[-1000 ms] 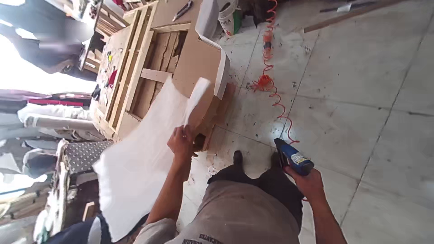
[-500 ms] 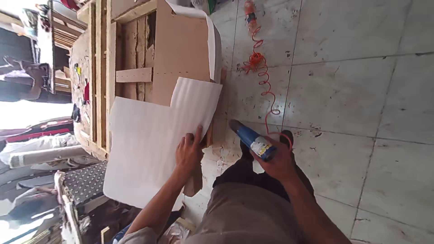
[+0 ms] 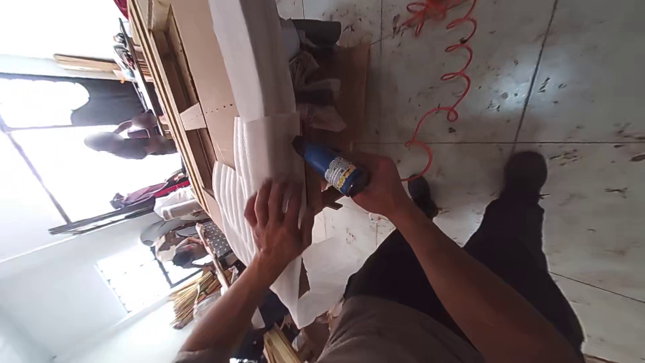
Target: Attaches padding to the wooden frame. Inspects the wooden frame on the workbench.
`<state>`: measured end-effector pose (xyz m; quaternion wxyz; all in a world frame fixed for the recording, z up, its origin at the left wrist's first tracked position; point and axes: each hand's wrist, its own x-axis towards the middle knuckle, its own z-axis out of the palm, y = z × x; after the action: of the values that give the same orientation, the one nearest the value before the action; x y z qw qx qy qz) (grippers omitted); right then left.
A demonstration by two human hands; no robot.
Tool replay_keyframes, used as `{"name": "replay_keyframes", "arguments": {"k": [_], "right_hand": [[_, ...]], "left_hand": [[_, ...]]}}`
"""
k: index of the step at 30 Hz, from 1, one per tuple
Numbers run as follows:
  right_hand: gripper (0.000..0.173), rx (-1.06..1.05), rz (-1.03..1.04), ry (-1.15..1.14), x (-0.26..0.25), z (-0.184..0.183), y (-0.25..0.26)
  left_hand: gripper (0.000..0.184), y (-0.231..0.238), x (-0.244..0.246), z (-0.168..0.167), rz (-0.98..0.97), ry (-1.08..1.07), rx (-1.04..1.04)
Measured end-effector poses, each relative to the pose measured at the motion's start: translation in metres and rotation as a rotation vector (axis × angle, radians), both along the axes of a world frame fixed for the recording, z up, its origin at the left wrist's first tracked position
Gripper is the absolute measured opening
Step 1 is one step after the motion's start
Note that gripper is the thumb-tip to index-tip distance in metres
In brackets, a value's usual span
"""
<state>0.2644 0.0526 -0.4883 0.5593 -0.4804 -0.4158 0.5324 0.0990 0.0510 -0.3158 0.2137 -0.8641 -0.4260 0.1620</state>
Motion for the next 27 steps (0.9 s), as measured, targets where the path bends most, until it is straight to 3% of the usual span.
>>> {"name": "replay_keyframes", "arguments": {"k": [4, 8, 20, 27], "right_hand": [[0.042, 0.058, 0.017, -0.033, 0.006, -0.005, 0.001], [0.04, 0.101, 0.006, -0.054, 0.014, -0.01, -0.003], [0.037, 0.186, -0.026, -0.112, 0.05, -0.016, 0.033], [0.043, 0.261, 0.092, -0.16, 0.069, -0.016, 0.065]], "left_hand": [[0.054, 0.035, -0.011, -0.012, -0.1, 0.166, 0.009], [0.06, 0.032, -0.025, 0.009, -0.128, 0.225, -0.019], [0.071, 0.071, -0.018, 0.029, -0.158, 0.194, -0.254], [0.061, 0.097, -0.004, 0.049, -0.189, 0.222, -0.43]]}}
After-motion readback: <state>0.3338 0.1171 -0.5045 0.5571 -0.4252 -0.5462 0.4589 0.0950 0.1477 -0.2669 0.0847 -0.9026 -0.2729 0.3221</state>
